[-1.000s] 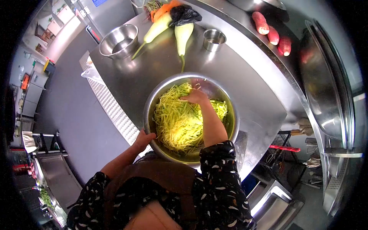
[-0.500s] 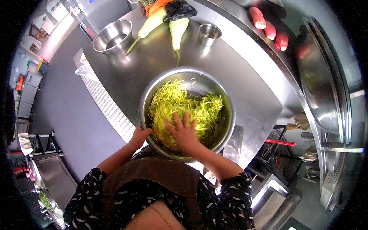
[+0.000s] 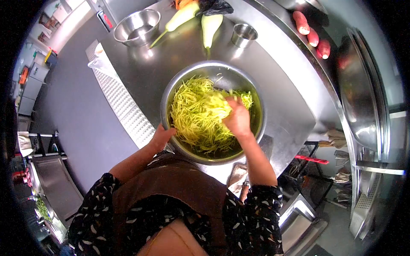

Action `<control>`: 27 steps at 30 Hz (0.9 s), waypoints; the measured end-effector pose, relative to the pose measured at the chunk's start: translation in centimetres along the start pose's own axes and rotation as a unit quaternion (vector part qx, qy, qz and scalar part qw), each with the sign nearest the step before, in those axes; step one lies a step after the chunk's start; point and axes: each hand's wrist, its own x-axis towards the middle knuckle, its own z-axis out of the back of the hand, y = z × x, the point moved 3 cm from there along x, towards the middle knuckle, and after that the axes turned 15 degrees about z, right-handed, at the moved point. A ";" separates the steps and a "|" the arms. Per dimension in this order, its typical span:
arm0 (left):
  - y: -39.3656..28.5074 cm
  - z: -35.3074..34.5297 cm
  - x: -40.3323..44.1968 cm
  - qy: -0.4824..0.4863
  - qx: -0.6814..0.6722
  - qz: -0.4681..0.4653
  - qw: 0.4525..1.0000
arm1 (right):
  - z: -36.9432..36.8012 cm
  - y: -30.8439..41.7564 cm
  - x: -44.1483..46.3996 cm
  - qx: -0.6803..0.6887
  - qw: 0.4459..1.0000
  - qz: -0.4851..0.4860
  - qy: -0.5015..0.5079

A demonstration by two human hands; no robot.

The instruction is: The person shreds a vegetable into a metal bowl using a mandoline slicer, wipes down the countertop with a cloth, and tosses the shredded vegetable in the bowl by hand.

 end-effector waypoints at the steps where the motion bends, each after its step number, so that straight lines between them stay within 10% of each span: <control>1: -0.5 -0.2 -0.3 0.031 -0.005 -0.004 1.000 | 1.4 0.5 0.7 -0.035 0.996 0.056 -0.064; 6: 0.0 -0.3 -0.3 0.040 -0.032 -0.031 0.998 | 2.2 -2.0 1.3 0.179 0.983 -0.016 -0.030; 8: 0.1 -0.4 -0.2 0.043 -0.034 -0.028 0.998 | 1.0 -0.1 2.8 -0.151 0.944 -0.122 0.265; 10: 0.4 -0.3 0.3 0.062 -0.074 -0.052 0.994 | -0.4 3.3 3.7 -0.145 0.889 -0.127 0.416; 11: 0.4 0.0 0.2 0.060 -0.076 -0.055 0.994 | -3.7 4.0 2.6 -0.183 0.925 0.064 0.326; 14: 0.2 0.2 0.2 0.061 -0.043 -0.013 0.997 | -9.4 8.3 0.5 -0.126 0.906 0.075 0.398; 22: -1.4 -0.7 -2.0 0.005 -0.014 -0.012 1.000 | -10.7 1.3 2.4 -0.268 0.902 0.012 0.339; 24: -0.5 -0.4 -1.0 -0.003 -0.013 -0.023 1.000 | -8.3 -0.4 2.8 -0.057 0.962 -0.129 0.236; 27: 0.7 0.0 0.4 0.004 -0.018 -0.032 0.999 | -5.6 -1.9 1.5 0.031 0.994 -0.071 0.074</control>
